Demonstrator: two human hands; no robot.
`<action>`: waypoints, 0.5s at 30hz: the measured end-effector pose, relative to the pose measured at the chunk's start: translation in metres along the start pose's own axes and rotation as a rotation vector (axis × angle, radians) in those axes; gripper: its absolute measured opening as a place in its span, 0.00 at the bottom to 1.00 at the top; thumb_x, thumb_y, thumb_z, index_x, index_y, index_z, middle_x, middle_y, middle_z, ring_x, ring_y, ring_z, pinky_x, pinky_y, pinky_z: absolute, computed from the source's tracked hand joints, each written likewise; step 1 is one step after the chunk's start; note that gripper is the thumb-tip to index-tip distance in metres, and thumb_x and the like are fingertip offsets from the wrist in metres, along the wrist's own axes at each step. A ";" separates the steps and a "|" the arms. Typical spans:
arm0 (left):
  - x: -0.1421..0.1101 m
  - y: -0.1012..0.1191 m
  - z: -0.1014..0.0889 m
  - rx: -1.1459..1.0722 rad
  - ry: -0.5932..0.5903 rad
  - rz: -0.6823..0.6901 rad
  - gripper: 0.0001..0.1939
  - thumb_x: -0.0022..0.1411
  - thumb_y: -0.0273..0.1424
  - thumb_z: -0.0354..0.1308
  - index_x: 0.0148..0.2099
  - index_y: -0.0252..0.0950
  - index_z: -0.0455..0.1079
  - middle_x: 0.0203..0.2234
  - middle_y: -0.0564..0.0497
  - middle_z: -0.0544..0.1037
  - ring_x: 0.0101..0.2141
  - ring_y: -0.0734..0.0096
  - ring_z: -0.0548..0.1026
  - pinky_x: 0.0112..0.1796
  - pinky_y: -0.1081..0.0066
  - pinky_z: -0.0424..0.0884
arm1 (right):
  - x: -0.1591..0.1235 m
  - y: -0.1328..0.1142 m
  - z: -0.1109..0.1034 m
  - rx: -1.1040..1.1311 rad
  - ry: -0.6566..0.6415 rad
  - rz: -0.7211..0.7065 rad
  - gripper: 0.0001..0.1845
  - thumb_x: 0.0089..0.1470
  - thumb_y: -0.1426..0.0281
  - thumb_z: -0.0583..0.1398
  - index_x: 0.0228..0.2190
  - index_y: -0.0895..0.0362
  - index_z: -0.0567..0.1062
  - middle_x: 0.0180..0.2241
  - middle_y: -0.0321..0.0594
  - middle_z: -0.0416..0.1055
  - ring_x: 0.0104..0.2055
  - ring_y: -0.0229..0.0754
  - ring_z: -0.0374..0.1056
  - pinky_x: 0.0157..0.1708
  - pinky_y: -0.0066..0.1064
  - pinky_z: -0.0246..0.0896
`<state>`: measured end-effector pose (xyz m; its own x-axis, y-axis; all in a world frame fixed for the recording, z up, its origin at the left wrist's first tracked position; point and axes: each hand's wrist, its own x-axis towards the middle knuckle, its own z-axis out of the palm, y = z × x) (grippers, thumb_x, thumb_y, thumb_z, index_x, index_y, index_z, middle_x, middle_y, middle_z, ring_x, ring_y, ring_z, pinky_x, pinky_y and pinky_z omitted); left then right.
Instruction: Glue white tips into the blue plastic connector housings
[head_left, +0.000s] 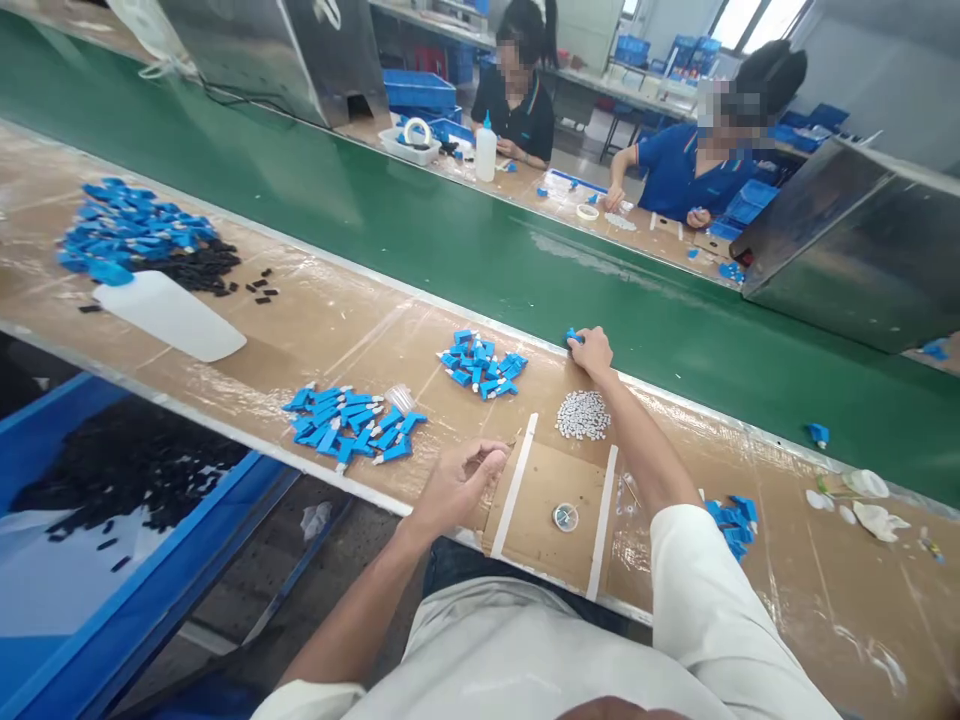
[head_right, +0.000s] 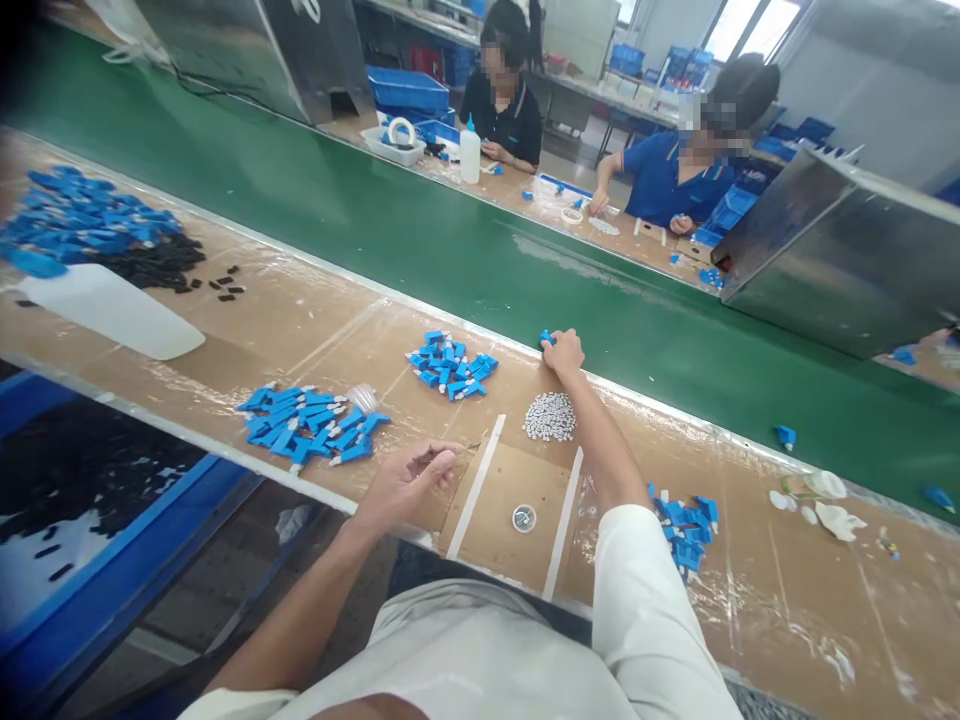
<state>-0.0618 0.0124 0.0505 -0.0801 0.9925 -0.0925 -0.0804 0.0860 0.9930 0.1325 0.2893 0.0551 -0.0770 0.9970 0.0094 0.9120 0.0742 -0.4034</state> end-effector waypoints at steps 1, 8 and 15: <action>0.001 0.001 0.000 -0.053 0.004 -0.026 0.16 0.58 0.44 0.69 0.39 0.35 0.80 0.24 0.50 0.80 0.26 0.69 0.76 0.31 0.70 0.74 | -0.007 -0.003 -0.005 0.015 -0.013 -0.044 0.15 0.65 0.68 0.57 0.45 0.62 0.79 0.52 0.57 0.71 0.53 0.53 0.68 0.51 0.42 0.63; 0.020 0.001 0.022 -0.545 -0.308 -0.352 0.29 0.56 0.55 0.68 0.45 0.33 0.77 0.33 0.43 0.82 0.27 0.70 0.77 0.23 0.75 0.71 | -0.139 0.002 -0.041 0.169 -0.292 -0.808 0.10 0.66 0.65 0.60 0.42 0.56 0.80 0.38 0.42 0.76 0.38 0.40 0.69 0.42 0.32 0.67; 0.006 0.001 0.049 -0.421 -0.566 -0.436 0.23 0.53 0.49 0.73 0.31 0.31 0.78 0.24 0.47 0.78 0.20 0.77 0.69 0.18 0.78 0.59 | -0.251 0.019 -0.067 -0.031 -0.143 -1.071 0.20 0.67 0.81 0.48 0.49 0.63 0.76 0.38 0.49 0.74 0.37 0.42 0.68 0.37 0.32 0.68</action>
<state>-0.0140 0.0230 0.0545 0.5473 0.7812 -0.3002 -0.3632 0.5449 0.7558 0.1955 0.0414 0.1062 -0.8848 0.4022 0.2352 0.3528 0.9081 -0.2257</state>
